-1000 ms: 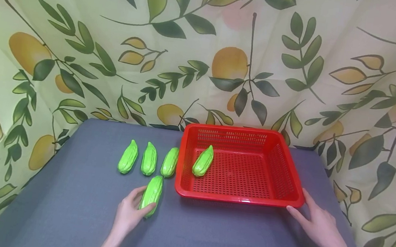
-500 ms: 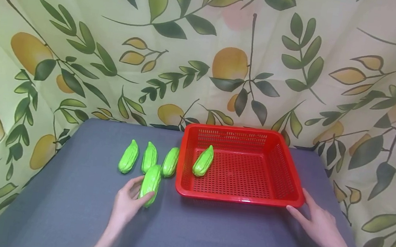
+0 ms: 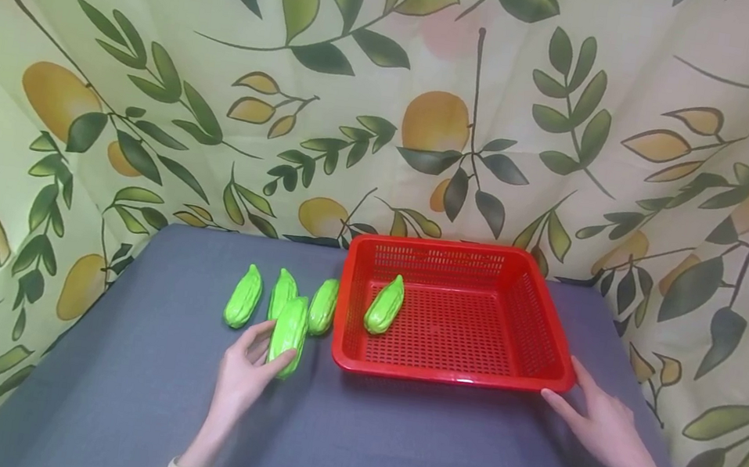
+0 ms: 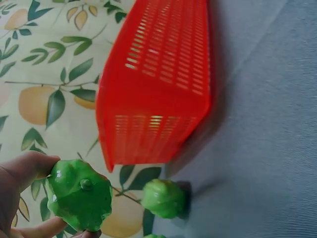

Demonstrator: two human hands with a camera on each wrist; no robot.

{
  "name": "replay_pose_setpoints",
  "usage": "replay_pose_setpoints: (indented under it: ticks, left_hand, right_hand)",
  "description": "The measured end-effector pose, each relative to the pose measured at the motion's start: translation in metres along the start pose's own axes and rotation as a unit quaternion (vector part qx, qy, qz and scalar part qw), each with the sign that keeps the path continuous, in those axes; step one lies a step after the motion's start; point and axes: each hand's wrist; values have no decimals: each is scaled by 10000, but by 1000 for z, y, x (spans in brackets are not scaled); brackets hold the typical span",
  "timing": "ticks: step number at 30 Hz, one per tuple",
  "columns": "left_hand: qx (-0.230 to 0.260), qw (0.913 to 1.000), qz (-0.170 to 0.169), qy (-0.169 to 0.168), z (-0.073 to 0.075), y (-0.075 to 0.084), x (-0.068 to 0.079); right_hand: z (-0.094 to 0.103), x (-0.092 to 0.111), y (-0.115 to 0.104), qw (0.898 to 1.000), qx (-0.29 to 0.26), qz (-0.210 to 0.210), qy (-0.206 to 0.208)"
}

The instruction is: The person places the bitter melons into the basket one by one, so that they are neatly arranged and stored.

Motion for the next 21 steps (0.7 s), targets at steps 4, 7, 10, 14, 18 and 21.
replay_pose_setpoints:
  ticks: [4, 7, 10, 14, 18, 21]
  left_hand:
    - [181, 9998, -87, -4, -4, 8, -2]
    - [217, 9996, -149, -31, -8, 13, -3]
    - [239, 9996, -145, -42, -12, 16, -4]
    - [319, 9994, -128, -26, -16, 20, -4]
    - [421, 9989, -146, -112, -22, 25, -3]
    - [469, 9986, -171, -199, -28, 28, -1]
  right_hand:
    - [0, 0, 0, 10000, 18, -8, -13]
    - [-1, -1, 1, 10000, 1, -15, -31]
    - [-2, -1, 1, 10000, -18, -6, -35]
    - [-4, 0, 1, 10000, -20, -3, -28]
    - [-4, -1, 2, 10000, 8, -36, -35]
    - [-3, -1, 3, 10000, 32, -55, -31]
Point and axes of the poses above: each hand's wrist, its own x-axis away from the middle knuckle, its own z-axis out of the back of the hand, y = z × x, and after that the axes turned 9 degrees about y, right-handed
